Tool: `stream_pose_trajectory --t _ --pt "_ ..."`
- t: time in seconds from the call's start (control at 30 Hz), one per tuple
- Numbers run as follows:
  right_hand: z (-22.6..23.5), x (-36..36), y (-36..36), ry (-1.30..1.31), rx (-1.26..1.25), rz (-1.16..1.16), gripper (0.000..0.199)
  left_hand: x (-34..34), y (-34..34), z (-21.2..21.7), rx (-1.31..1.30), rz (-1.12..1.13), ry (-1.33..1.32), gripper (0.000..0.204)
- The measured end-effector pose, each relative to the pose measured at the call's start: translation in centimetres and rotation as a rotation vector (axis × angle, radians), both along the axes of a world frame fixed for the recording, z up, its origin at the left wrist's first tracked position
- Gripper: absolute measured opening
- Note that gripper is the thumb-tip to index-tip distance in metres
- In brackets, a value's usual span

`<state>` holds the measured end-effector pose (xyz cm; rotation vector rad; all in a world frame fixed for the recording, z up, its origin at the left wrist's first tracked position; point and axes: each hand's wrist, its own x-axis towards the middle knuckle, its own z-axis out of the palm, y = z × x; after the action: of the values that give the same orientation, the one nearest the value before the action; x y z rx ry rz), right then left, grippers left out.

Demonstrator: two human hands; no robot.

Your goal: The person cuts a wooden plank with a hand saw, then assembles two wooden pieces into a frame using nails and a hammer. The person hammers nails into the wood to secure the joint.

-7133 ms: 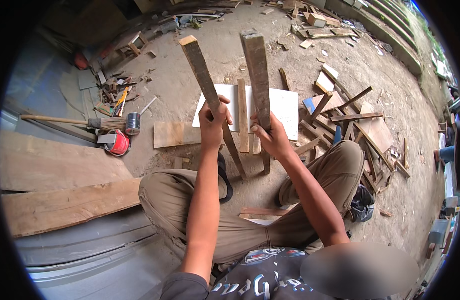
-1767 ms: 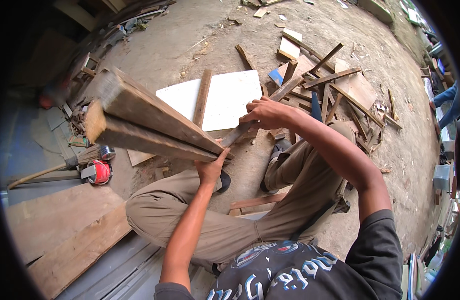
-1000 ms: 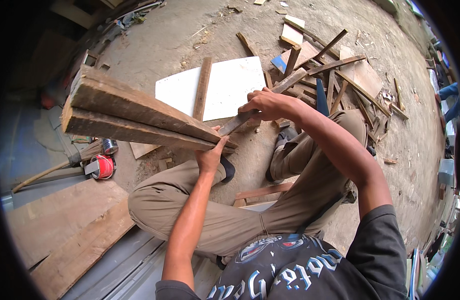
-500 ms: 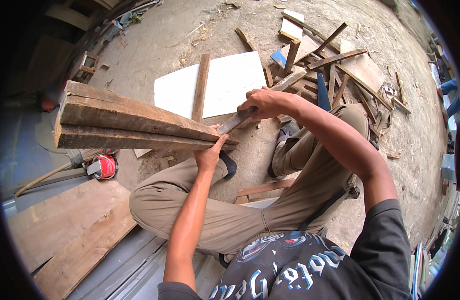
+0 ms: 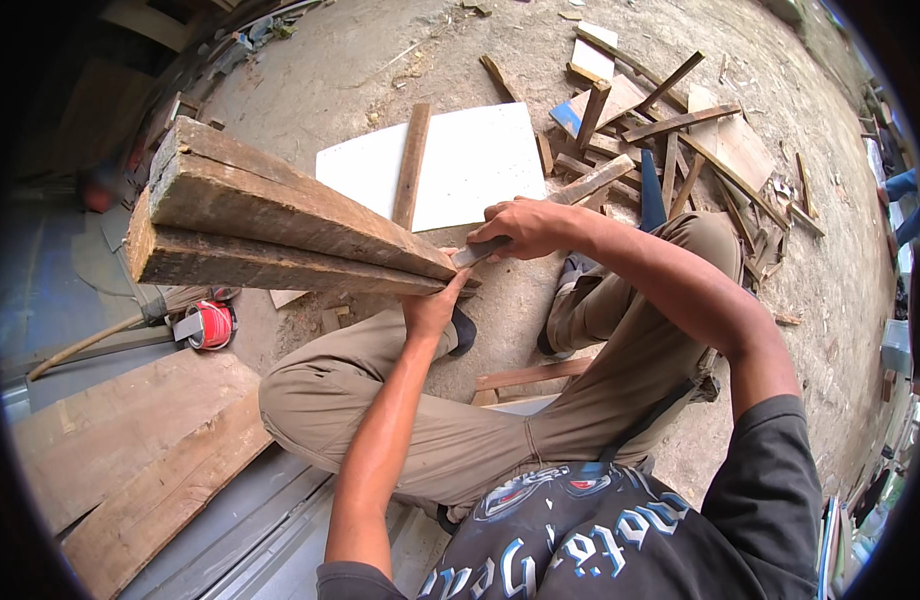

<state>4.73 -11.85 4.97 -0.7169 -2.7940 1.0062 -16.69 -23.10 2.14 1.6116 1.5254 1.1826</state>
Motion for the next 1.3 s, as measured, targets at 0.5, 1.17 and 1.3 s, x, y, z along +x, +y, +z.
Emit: stream_pose_trajectory --t 0.5,1.17,1.3 --pt "-1.4 -1.2 -0.7 0.029 0.206 -0.005 0.049 -1.1 0.4 0.7 -0.179 -0.031 -0.077 0.041" --pt "-4.0 -4.0 -1.6 0.038 0.397 0.023 0.043 -1.6 0.7 0.1 -0.044 -0.180 0.259 0.078" --pt "-4.8 -4.0 -1.9 0.017 0.376 0.039 0.043 -1.0 0.5 -0.4 -0.046 -0.163 0.164 0.078"
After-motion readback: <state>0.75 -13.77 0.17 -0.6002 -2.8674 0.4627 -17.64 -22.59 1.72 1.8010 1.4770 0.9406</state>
